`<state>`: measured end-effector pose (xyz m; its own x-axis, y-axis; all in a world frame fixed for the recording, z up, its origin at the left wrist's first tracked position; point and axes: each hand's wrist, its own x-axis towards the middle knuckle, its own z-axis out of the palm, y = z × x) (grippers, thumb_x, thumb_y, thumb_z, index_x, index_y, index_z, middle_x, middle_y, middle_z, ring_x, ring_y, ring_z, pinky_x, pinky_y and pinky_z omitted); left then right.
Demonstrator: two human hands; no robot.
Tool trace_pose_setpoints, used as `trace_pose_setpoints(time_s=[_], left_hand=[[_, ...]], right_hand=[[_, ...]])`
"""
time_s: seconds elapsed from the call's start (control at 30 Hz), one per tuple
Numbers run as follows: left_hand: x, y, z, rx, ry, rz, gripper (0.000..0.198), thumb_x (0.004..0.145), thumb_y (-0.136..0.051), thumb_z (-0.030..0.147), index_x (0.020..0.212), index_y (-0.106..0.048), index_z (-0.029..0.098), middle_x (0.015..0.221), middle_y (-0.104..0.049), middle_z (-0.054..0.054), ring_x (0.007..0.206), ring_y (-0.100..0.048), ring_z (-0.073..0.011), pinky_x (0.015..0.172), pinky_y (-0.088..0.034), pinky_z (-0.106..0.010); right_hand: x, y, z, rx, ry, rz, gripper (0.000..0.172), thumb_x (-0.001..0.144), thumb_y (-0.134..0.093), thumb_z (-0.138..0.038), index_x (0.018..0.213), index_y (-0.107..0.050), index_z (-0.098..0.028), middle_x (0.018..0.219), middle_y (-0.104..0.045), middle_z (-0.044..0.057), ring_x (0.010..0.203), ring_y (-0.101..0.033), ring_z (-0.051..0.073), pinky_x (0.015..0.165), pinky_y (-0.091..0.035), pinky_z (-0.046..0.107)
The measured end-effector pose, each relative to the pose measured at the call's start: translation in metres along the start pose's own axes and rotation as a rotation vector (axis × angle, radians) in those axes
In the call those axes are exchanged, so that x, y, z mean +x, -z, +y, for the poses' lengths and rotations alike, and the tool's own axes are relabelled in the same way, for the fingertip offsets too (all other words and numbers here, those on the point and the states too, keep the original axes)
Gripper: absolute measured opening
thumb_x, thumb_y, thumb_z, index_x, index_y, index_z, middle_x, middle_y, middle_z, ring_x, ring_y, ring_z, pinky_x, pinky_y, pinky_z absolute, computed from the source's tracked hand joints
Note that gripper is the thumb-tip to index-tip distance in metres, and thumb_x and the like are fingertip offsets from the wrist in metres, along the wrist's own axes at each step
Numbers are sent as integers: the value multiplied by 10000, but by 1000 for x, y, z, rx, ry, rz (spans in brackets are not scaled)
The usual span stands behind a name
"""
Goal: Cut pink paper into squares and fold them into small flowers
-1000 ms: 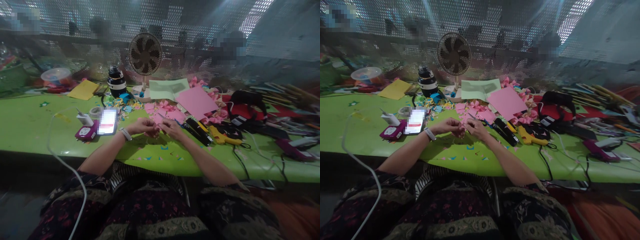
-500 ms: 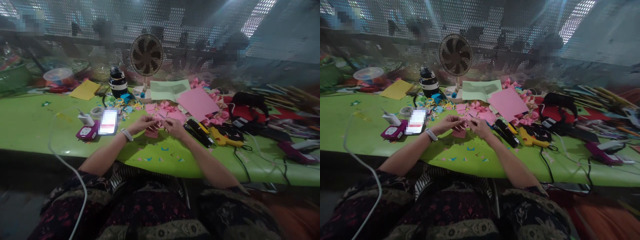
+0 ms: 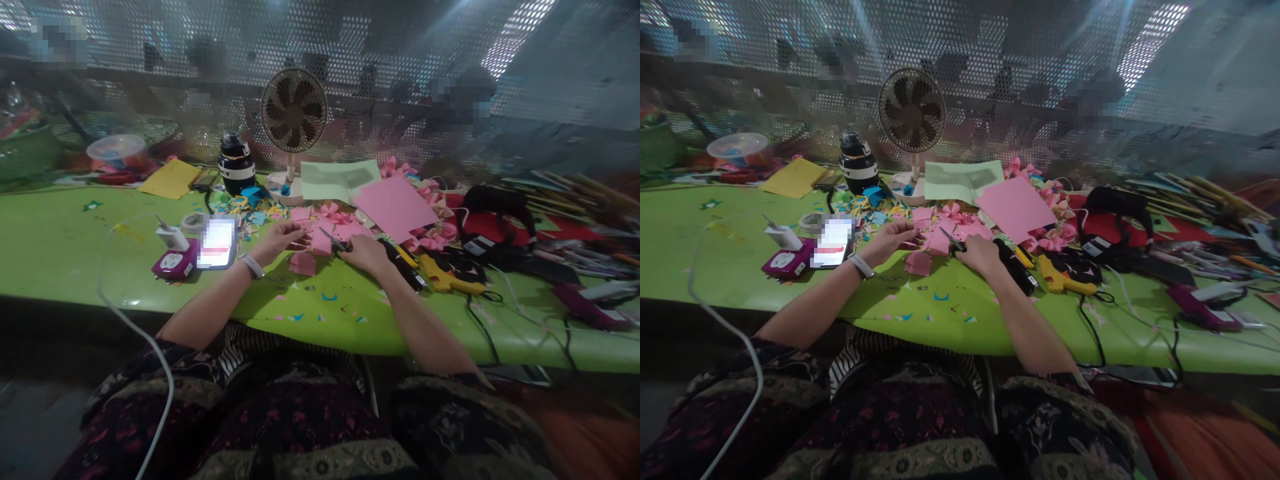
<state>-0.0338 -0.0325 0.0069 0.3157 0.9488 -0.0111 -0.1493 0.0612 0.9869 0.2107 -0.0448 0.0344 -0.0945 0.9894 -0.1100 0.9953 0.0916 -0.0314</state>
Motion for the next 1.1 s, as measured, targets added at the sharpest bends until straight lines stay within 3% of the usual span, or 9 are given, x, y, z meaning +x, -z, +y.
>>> trace_pose_setpoints(time_s=[0.27, 0.47, 0.73, 0.9, 1.1], left_hand=[[-2, -1, 1, -16, -15, -48, 187, 910, -788, 275, 901, -700, 110, 883, -781, -76, 740, -753, -136, 777, -624, -310], [-3, -2, 1, -20, -14, -53, 190, 912, -784, 284, 889, -699, 116, 877, -782, -78, 732, -744, -130, 774, -621, -310], [-1, -1, -2, -38, -34, -40, 253, 858, -841, 326, 899, -700, 119, 859, -782, -68, 727, -745, -126, 771, -629, -305], [-2, -2, -1, -31, -39, -43, 247, 863, -836, 324, 890, -703, 117, 845, -777, -63, 726, -745, -130, 769, -627, -307], [-3, -2, -1, -36, -33, -36, 249, 859, -842, 322, 903, -715, 112, 852, -778, -70, 738, -746, -135, 797, -623, -327]], right_hand=[[8, 0, 7, 11, -12, 0, 323, 864, -671, -449, 983, -737, -156, 1013, -764, 161, 928, -698, 290, 680, -431, 325], [2, 6, 5, 52, -19, -24, 235, 869, -668, -370, 923, -744, -153, 921, -771, 139, 853, -699, 249, 631, -395, 301], [3, 2, -1, 17, -29, -25, 460, 849, -654, -549, 1075, -700, -151, 1030, -757, 166, 915, -698, 291, 688, -440, 329], [2, 2, -5, -32, -13, -12, 370, 857, -657, -471, 1055, -698, -161, 1107, -751, 175, 989, -698, 317, 714, -449, 345], [0, 7, -1, -39, -26, -96, 338, 858, -668, -441, 1030, -721, -155, 1012, -762, 165, 922, -708, 298, 680, -445, 336]])
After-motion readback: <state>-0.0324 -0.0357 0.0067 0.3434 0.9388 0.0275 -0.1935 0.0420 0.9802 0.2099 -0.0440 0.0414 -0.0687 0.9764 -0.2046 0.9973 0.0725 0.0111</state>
